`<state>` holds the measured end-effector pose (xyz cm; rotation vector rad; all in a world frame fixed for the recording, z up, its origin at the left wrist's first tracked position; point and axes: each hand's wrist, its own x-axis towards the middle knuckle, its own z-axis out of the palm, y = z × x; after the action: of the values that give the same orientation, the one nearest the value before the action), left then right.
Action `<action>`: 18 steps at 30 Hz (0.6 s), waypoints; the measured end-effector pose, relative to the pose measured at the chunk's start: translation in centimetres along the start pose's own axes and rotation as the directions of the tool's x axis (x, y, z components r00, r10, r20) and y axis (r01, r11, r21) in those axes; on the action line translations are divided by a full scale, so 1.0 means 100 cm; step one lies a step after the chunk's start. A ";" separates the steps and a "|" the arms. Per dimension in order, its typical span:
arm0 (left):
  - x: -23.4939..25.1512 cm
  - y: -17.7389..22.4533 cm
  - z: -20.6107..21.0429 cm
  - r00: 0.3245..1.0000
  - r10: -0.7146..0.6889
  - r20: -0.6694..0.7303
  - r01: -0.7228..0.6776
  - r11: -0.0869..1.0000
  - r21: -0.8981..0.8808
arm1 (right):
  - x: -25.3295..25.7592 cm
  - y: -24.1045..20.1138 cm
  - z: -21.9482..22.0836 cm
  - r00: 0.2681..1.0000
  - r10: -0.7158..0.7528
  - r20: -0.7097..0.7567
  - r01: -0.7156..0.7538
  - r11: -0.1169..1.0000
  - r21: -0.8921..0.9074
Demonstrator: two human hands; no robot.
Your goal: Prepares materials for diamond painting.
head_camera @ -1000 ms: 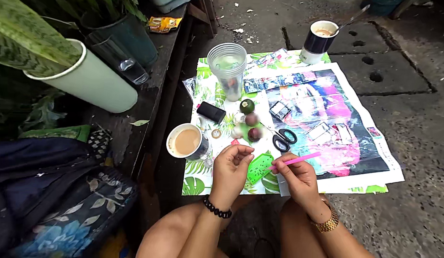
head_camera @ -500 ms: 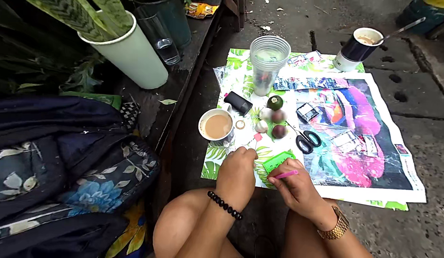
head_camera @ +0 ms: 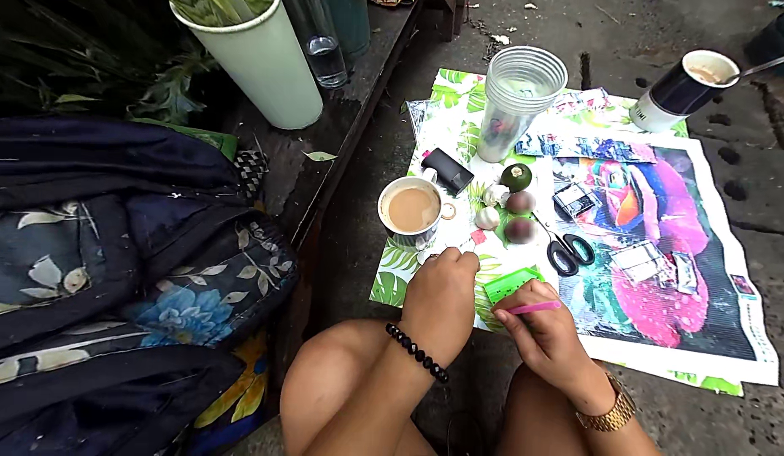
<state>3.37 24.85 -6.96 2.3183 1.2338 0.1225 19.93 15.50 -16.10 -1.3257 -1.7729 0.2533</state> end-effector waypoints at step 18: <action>0.002 0.004 -0.003 0.996 -0.035 0.077 0.034 0.999 0.011 | 0.000 0.001 0.000 1.000 -0.005 0.010 0.005 1.000 -0.025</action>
<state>3.71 24.99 -6.58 2.2865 1.2380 0.0141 20.00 15.55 -16.18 -1.3397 -1.7927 0.2354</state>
